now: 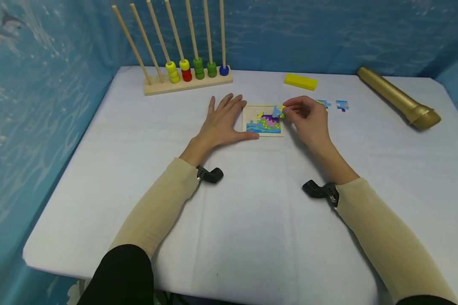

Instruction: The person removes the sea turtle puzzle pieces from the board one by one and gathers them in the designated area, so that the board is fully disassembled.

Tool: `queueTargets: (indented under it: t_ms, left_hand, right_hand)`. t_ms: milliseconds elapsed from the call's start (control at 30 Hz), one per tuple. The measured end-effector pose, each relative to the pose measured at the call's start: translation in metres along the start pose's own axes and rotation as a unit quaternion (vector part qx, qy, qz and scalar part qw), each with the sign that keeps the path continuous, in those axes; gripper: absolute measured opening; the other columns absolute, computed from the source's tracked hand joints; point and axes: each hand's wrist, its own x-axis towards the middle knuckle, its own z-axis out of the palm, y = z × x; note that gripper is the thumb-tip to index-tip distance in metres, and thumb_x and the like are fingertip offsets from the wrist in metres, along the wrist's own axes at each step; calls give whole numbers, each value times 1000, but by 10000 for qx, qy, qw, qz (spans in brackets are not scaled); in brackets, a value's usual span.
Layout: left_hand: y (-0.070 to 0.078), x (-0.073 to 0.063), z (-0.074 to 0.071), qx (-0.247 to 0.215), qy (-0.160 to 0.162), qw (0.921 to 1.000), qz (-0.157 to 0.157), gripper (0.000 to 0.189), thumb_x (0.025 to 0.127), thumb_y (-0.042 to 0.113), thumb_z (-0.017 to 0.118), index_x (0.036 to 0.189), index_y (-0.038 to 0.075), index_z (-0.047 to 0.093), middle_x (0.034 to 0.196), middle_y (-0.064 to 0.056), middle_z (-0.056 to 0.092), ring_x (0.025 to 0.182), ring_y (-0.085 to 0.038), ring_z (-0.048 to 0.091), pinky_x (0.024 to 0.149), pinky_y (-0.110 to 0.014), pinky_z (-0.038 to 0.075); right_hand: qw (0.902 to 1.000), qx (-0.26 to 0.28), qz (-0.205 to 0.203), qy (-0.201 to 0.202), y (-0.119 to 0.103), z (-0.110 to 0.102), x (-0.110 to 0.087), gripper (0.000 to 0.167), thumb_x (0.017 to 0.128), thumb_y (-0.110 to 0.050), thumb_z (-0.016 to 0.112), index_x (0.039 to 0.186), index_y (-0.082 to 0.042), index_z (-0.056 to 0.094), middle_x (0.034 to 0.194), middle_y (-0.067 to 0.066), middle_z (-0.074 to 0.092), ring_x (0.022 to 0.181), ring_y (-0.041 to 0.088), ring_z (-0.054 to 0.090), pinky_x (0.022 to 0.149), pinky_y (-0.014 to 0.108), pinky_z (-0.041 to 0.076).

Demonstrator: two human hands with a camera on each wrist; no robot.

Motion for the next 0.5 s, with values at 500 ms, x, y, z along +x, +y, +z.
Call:
queueTargets:
  t_ms: [500]
  left_hand:
    - [-2, 0, 2, -32, -7, 10000, 39, 113, 79, 88, 63, 166, 22, 34, 176, 2, 24, 165, -23, 9, 130, -61, -9]
  right_hand:
    - [9933, -1038, -85, 497, 35, -48, -2, 25, 102, -19, 70, 120, -3, 77, 108, 15, 74, 85, -4, 59, 79, 10, 46]
